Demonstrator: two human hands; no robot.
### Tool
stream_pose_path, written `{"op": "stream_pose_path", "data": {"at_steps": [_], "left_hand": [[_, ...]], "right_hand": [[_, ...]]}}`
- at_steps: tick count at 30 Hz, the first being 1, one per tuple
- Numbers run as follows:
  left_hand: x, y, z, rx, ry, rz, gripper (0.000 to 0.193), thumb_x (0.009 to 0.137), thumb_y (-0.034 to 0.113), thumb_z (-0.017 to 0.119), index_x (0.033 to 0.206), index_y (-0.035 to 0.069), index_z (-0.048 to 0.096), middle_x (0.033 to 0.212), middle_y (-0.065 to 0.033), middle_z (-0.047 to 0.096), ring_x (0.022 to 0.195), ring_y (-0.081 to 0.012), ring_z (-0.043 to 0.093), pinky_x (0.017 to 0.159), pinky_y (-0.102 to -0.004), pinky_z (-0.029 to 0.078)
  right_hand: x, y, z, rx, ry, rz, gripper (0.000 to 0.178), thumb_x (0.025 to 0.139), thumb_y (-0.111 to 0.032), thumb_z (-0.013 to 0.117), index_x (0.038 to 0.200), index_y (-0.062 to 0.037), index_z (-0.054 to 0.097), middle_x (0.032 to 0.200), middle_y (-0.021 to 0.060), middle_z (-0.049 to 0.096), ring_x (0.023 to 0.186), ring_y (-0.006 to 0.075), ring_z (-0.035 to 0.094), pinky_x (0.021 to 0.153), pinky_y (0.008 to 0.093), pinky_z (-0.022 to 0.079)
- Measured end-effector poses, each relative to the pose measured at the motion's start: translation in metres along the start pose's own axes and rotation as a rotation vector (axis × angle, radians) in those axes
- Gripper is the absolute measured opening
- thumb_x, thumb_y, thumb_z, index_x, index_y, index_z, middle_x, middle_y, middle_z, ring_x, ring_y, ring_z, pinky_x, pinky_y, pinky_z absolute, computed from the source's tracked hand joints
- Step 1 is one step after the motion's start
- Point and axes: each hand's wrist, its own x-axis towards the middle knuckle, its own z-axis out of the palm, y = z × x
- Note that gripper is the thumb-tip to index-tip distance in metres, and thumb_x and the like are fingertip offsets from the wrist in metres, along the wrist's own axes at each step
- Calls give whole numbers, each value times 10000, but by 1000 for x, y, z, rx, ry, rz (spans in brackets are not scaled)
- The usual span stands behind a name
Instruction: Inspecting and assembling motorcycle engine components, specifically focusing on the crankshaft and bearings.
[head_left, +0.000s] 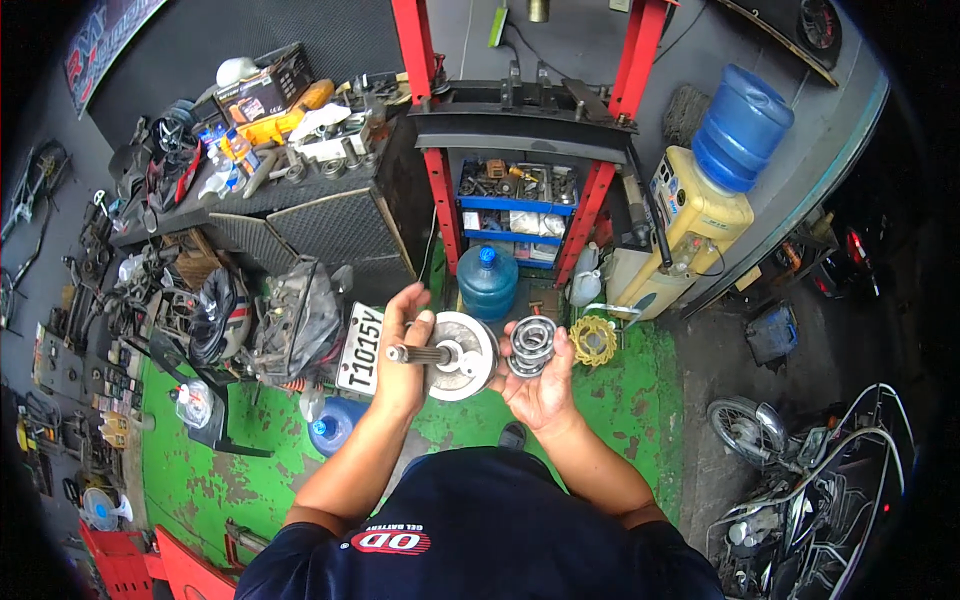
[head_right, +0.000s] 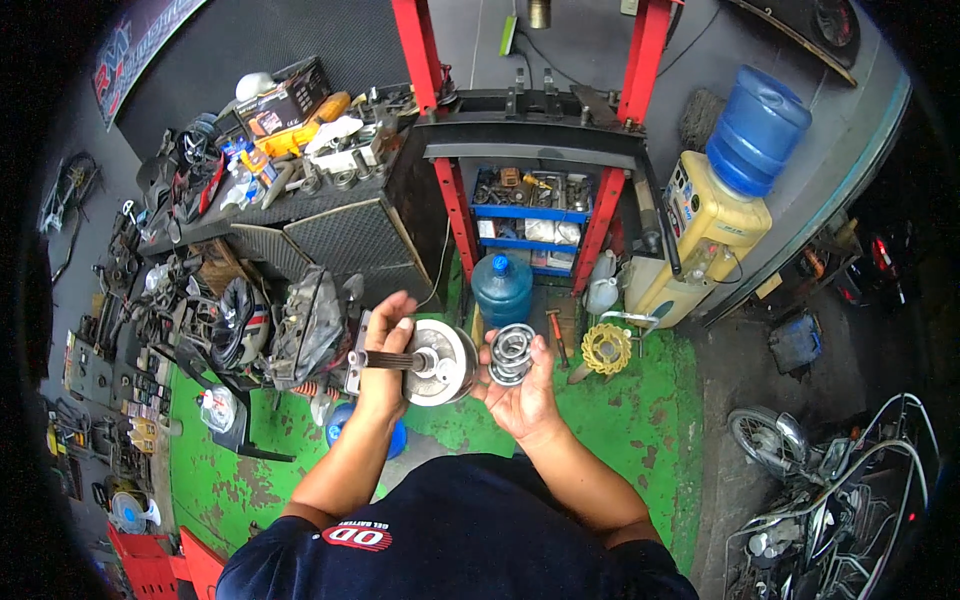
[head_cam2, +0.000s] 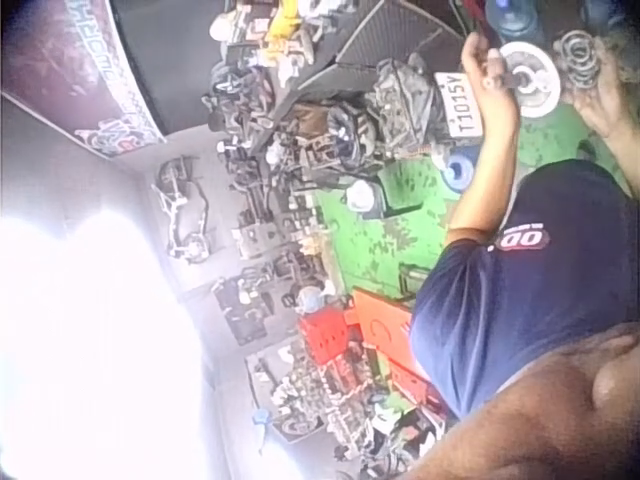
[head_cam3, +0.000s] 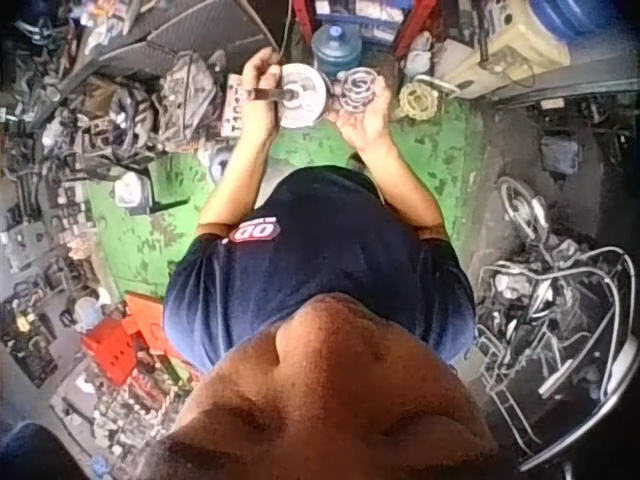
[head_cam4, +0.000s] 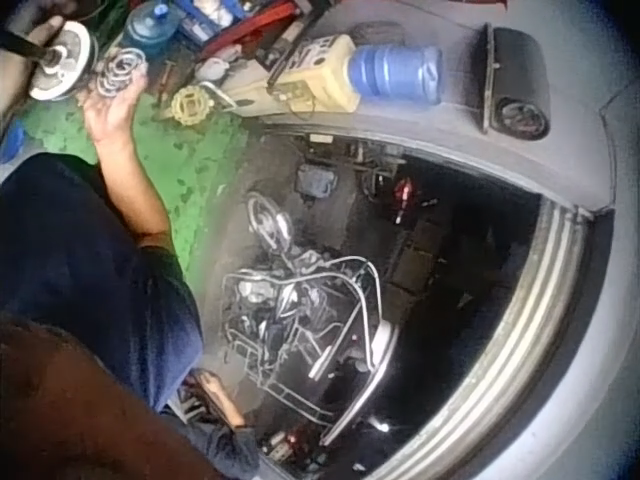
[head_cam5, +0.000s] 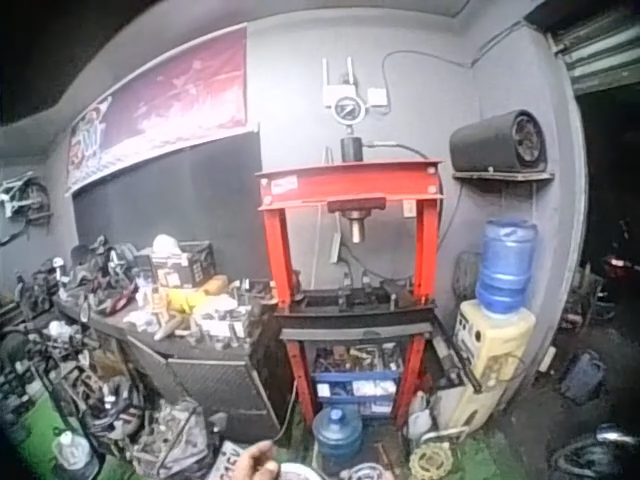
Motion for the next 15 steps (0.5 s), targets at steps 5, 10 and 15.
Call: {"op": "stream_pose_path", "data": {"at_steps": [5, 10, 15], "left_hand": [[11, -45, 21, -380, 113, -301, 286, 1084, 222, 502, 1284, 31, 576, 1092, -126, 685, 984, -230, 684, 879, -369, 579], [21, -28, 50, -423, 212, -251, 297, 1093, 321, 509, 1169, 48, 598, 1065, -154, 690, 974, -257, 694, 897, -418, 587], [27, -40, 57, -748, -55, -618, 607, 1020, 599, 515, 1244, 47, 634, 1212, -181, 698, 1149, -308, 663, 1038, -493, 521]], "right_hand": [[4, -35, -18, -89, 24, 31, 611, 1012, -615, 521, 1277, -72, 612, 1021, 81, 695, 1010, 268, 702, 947, 552, 568], [11, -50, -30, -12, 109, -3, 656, 1008, -635, 510, 1283, -49, 619, 1045, 111, 716, 1040, 340, 704, 948, 619, 560], [27, -61, -39, 35, 72, 18, 659, 1011, -635, 506, 1285, -47, 623, 1061, 118, 724, 1058, 341, 701, 950, 617, 558]]}}
